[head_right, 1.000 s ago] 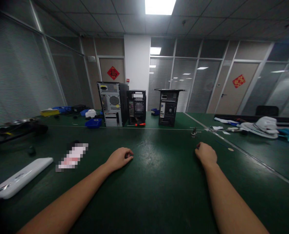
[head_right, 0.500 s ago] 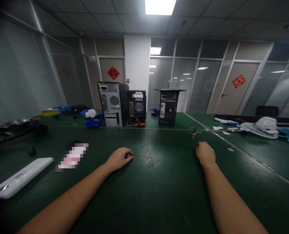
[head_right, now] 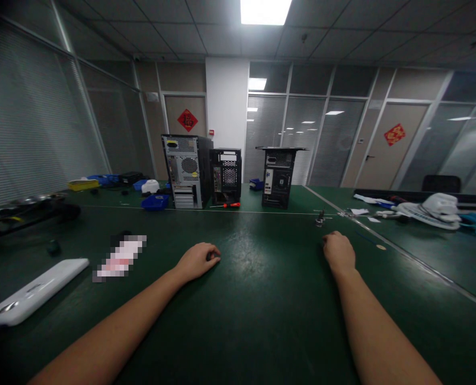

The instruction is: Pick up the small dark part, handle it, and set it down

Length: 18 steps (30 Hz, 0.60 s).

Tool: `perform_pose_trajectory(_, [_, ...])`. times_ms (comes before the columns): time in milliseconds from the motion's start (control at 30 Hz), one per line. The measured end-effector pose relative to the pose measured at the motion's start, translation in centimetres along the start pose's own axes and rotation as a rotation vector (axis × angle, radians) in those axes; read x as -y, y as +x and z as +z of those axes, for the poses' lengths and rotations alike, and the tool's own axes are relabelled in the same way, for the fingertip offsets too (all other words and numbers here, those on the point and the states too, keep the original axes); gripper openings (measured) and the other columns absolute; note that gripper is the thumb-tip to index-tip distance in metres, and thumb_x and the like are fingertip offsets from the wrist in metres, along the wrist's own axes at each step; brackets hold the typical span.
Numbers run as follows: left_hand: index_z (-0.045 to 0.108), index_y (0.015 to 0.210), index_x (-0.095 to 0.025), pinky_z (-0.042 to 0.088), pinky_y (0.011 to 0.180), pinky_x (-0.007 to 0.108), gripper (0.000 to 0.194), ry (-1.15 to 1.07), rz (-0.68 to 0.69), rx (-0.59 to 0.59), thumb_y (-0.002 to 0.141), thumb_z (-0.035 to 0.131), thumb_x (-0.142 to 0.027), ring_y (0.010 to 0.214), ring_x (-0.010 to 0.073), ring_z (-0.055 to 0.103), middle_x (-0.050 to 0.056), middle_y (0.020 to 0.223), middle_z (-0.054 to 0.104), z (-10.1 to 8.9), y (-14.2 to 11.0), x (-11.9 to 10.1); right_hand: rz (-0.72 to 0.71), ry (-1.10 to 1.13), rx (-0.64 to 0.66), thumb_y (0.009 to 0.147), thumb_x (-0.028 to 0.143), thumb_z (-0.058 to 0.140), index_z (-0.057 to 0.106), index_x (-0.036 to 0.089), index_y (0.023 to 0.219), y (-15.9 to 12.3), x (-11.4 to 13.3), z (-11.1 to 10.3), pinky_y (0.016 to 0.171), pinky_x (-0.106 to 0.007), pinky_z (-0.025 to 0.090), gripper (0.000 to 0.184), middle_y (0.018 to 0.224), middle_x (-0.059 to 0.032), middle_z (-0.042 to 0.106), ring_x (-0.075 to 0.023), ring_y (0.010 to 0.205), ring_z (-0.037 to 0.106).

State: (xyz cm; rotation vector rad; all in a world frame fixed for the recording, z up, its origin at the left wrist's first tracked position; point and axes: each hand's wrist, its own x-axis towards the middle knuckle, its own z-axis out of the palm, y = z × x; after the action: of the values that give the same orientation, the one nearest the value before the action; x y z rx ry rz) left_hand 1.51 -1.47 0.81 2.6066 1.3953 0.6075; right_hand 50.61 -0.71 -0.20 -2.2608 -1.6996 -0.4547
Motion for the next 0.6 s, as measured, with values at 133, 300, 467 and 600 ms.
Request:
perform_pose_trajectory(133, [0.074, 0.102, -0.023, 0.046, 0.076, 0.029, 0.02, 0.0, -0.002, 0.005, 0.09, 0.062, -0.033, 0.09, 0.0217, 0.063, 0.003, 0.088, 0.071, -0.1, 0.0, -0.1, -0.013, -0.001, 0.004, 0.092, 0.024, 0.048, 0.076, 0.018, 0.116, -0.3, 0.8, -0.7, 0.089, -0.035, 0.051, 0.037, 0.119, -0.0141, 0.071, -0.0283, 0.108, 0.066])
perform_pose_trajectory(300, [0.074, 0.101, -0.023, 0.045, 0.075, 0.03, 0.019, 0.002, 0.0, -0.003, 0.09, 0.063, -0.033, 0.089, 0.0219, 0.063, 0.003, 0.089, 0.071, 0.0, 0.0, 0.0, 0.014, 0.047, -0.02, 0.096, 0.027, 0.043, 0.071, 0.02, 0.126, -0.6, 1.6, -1.1, 0.09, -0.039, 0.051, 0.042, 0.118, -0.0136, 0.073, -0.0295, 0.105, 0.068])
perform_pose_trajectory(467, [0.074, 0.102, -0.023, 0.046, 0.079, 0.03, 0.019, 0.0, 0.001, -0.004, 0.09, 0.062, -0.032, 0.09, 0.0213, 0.064, 0.003, 0.089, 0.071, 0.2, 0.0, 0.1, 0.055, 0.119, -0.075, 0.093, 0.028, 0.047, 0.073, 0.017, 0.122, -0.4, 1.1, -0.7, 0.093, -0.038, 0.05, 0.04, 0.123, -0.0136, 0.071, -0.03, 0.108, 0.067])
perform_pose_trajectory(600, [0.074, 0.101, -0.023, 0.046, 0.078, 0.029, 0.018, -0.006, -0.003, -0.006, 0.089, 0.064, -0.032, 0.089, 0.0213, 0.064, 0.003, 0.088, 0.071, 0.2, 0.0, 0.1, 0.182, 0.267, -0.103, 0.09, 0.036, 0.053, 0.076, 0.021, 0.118, -0.3, 0.3, -0.1, 0.089, -0.038, 0.051, 0.039, 0.11, -0.0118, 0.076, -0.0299, 0.102, 0.069])
